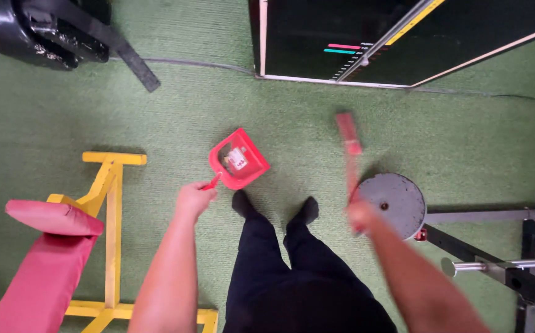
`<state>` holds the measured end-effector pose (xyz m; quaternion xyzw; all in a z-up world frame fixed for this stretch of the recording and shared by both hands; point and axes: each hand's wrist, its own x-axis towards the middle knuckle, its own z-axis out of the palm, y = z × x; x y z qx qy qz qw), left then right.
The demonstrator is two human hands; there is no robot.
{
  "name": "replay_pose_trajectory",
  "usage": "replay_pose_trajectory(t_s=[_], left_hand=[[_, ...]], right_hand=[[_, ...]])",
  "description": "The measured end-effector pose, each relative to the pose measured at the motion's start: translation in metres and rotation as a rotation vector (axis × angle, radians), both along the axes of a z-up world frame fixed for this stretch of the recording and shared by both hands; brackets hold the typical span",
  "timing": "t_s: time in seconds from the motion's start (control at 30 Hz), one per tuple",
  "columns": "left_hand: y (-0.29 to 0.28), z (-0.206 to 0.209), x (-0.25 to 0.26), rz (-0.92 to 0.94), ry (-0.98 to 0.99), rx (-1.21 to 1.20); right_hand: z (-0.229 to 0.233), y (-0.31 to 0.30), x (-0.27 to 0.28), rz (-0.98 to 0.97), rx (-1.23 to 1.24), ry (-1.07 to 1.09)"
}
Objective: Sweeping the gym floor using a small broom and a dustpan around various exercise machines and weights.
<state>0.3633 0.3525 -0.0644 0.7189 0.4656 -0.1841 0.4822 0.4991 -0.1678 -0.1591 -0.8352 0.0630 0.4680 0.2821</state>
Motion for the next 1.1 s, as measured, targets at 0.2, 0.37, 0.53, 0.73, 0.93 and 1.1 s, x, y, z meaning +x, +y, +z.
replay_pose_trajectory(t_s=[0.2, 0.37, 0.53, 0.73, 0.93, 1.1], left_hand=[[-0.001, 0.035, 0.012, -0.116, 0.057, 0.127], [0.039, 0.020, 0.000, -0.106, 0.026, 0.087], [0.090, 0.045, -0.021, -0.024, 0.026, -0.006], [0.120, 0.028, -0.056, 0.122, 0.022, -0.067], [0.101, 0.031, -0.052, -0.055, 0.031, 0.174], [0.098, 0.040, -0.044, -0.115, 0.006, 0.210]], right_hand=[[0.100, 0.118, -0.083, 0.245, -0.047, 0.233], [0.205, 0.110, -0.035, 0.038, 0.127, 0.450], [0.209, 0.032, 0.007, -0.169, -0.038, 0.491], [0.113, 0.010, 0.032, -0.290, -0.032, 0.268], [0.027, 0.121, -0.044, -0.165, -0.048, 0.284], [0.139, 0.239, -0.102, 0.129, 0.056, 0.268]])
